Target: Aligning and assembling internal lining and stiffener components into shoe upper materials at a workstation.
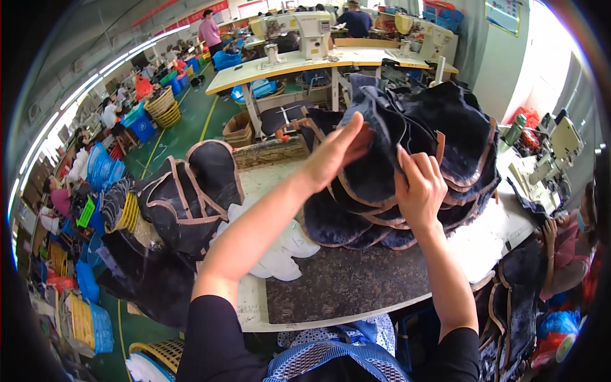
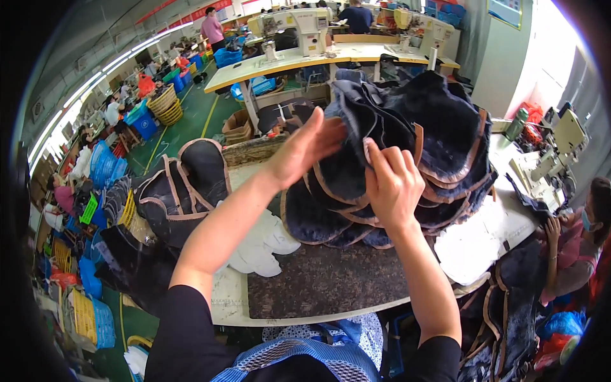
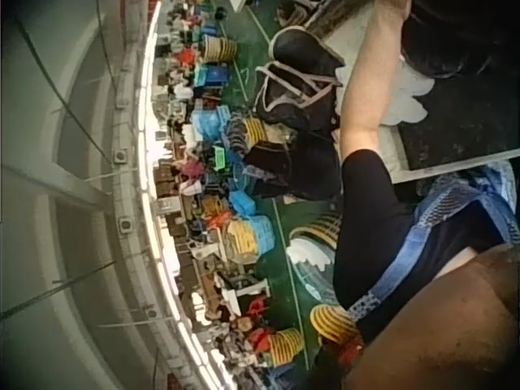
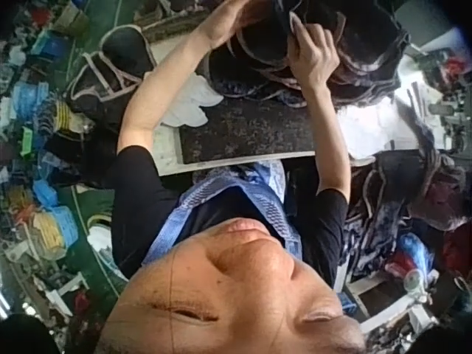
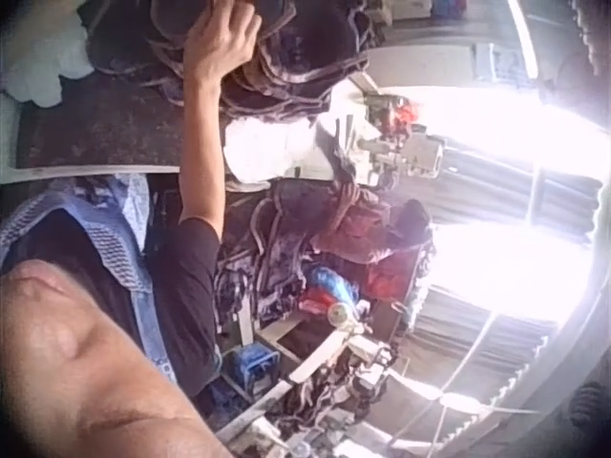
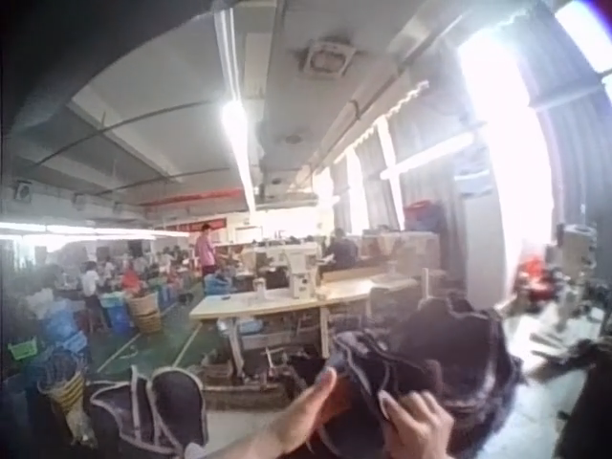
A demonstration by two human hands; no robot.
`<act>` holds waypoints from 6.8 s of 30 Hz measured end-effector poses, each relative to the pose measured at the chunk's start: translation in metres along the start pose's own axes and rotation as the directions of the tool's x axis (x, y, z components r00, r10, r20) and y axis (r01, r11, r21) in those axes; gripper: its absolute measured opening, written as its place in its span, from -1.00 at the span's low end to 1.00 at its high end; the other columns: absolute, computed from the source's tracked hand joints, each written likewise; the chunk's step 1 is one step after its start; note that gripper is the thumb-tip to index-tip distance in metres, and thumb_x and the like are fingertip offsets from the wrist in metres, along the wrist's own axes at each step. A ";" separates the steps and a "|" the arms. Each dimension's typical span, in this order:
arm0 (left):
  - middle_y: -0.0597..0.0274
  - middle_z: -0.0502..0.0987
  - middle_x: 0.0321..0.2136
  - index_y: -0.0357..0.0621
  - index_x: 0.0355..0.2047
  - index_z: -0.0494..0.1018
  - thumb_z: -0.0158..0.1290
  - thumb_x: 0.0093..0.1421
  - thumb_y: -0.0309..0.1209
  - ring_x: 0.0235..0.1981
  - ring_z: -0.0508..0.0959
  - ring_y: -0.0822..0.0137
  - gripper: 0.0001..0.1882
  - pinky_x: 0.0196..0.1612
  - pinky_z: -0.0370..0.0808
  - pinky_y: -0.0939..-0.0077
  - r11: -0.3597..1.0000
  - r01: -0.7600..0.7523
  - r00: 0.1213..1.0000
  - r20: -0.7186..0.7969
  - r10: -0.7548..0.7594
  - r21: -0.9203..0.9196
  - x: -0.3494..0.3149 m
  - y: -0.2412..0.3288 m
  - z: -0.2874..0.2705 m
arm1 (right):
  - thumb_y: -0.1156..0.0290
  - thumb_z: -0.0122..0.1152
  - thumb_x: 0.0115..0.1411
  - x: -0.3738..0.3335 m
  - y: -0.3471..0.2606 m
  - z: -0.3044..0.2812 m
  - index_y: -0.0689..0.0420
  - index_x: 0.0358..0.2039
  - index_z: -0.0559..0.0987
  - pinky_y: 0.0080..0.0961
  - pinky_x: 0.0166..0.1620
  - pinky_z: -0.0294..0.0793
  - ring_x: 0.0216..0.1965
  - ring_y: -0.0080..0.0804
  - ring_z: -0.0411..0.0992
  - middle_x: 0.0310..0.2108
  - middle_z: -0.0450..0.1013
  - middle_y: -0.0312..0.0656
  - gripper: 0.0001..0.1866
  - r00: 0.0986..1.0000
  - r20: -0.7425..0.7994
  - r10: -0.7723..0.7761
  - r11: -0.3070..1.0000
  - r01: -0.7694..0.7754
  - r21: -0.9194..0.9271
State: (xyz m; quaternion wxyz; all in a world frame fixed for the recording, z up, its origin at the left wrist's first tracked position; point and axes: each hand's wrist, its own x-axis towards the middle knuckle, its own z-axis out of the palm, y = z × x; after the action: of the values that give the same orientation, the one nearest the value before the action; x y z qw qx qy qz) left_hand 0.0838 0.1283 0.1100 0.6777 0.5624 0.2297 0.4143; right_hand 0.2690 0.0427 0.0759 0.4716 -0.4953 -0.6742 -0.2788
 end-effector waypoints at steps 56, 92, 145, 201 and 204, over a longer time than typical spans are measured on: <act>0.23 0.61 -0.14 -0.15 -0.02 0.52 0.33 0.08 -0.66 -0.05 0.61 0.26 -0.56 0.10 0.49 0.40 0.447 -0.231 0.940 0.079 0.333 0.864 -0.282 0.088 -0.062 | 0.37 0.56 0.14 -0.028 -0.160 -0.032 0.22 -0.18 0.64 -0.66 -0.14 0.47 -0.28 -0.70 0.46 -0.30 0.59 -0.40 -0.68 0.442 0.887 -0.131 -0.002 -0.895 0.446; 0.23 0.41 -0.61 -0.12 -0.57 0.29 0.49 -0.18 -0.61 -0.56 0.48 0.21 -0.51 -0.51 0.33 0.41 0.338 -0.486 0.812 0.272 0.517 0.806 -0.251 0.073 -0.043 | -0.02 0.55 0.01 0.006 -0.104 -0.059 0.35 0.12 0.51 -0.37 0.21 0.31 0.10 -0.25 0.41 0.05 0.44 -0.06 -0.17 0.745 0.621 -0.243 0.156 -0.602 0.783; 0.13 0.56 0.07 -0.11 0.38 0.20 0.26 0.30 -0.24 0.03 0.61 0.36 -0.27 0.00 0.67 0.42 0.931 0.062 0.986 0.170 0.000 -0.360 -0.158 0.034 -0.038 | 0.32 0.18 0.44 -0.003 -0.060 -0.059 0.29 -0.17 0.61 -0.79 -0.29 0.40 -0.39 -0.78 0.42 -0.37 0.55 -0.41 -0.75 0.754 0.600 0.270 0.205 -0.653 0.729; -0.31 0.09 0.42 0.33 0.47 0.11 0.00 0.22 -0.42 0.25 0.46 -0.17 -0.21 0.19 0.51 0.15 0.024 -0.351 0.915 0.337 0.224 0.936 0.125 -0.075 -0.079 | 0.77 -0.08 -0.12 0.038 0.094 -0.013 0.16 0.02 0.66 -0.20 0.38 0.20 0.25 -0.02 0.33 0.08 0.55 -0.12 -0.35 0.878 0.463 -0.123 0.989 0.150 -0.020; -0.28 0.28 0.22 0.02 0.41 0.16 0.11 0.03 -0.56 0.10 0.45 -0.28 -0.13 0.19 0.40 0.02 0.043 -0.430 0.675 0.290 0.678 0.902 0.103 -0.065 -0.103 | 0.81 -0.13 -0.06 0.049 0.091 -0.018 0.23 0.06 0.62 -0.13 0.44 0.10 0.34 -0.06 0.26 0.11 0.53 -0.15 -0.35 0.867 0.454 -0.207 0.967 0.252 -0.040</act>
State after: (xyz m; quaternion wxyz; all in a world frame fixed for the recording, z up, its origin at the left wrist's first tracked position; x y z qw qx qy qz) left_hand 0.0802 0.2696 0.0369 -0.0240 0.8338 0.2565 0.4882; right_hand 0.3568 0.0793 0.1194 0.2434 -0.4846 -0.8038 -0.2446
